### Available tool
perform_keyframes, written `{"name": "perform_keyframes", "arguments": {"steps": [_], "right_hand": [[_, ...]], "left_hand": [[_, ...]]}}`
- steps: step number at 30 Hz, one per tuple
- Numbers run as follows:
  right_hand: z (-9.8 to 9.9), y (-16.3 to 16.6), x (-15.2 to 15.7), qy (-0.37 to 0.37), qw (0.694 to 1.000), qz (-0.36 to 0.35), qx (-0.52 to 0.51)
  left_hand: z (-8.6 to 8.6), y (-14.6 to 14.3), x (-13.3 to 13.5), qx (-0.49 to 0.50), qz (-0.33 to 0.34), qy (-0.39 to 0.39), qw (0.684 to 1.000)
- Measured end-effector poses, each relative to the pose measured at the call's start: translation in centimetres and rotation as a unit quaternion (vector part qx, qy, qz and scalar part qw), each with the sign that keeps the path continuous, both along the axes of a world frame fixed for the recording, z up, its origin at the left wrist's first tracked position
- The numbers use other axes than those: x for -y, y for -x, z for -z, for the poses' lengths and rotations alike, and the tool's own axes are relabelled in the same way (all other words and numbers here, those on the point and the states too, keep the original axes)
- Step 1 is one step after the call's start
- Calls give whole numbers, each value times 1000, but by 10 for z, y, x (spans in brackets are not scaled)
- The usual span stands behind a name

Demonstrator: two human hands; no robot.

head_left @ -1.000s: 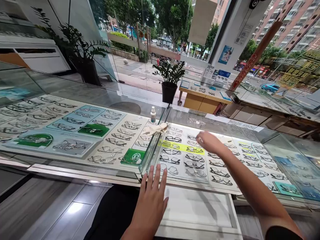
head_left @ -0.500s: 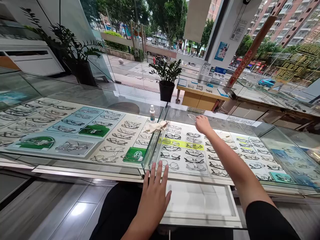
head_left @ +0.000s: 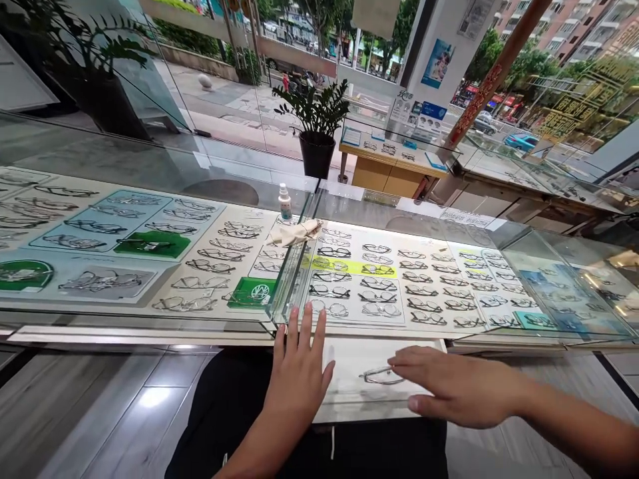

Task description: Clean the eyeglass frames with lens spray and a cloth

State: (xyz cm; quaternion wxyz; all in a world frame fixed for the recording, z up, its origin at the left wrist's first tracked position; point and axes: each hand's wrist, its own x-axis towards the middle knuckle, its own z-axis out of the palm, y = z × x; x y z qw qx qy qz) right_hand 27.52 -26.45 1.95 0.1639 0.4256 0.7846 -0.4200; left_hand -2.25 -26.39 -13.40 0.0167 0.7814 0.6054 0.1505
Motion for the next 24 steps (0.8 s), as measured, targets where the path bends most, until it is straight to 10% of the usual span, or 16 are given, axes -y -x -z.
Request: {"name": "perform_keyframes", "arguments": {"steps": [6,12,24], "right_hand": [[116,11,-3,-151,981,55,107],[211,19,-89,-413,886,118,174],[253,20,-258,-488,827,243,135]], "left_hand": [[-4,2,1,-4,4,11,1000],[-1,3,2,-8,5,-2,1000],[4,7,6,-21,7,-51,998]]}}
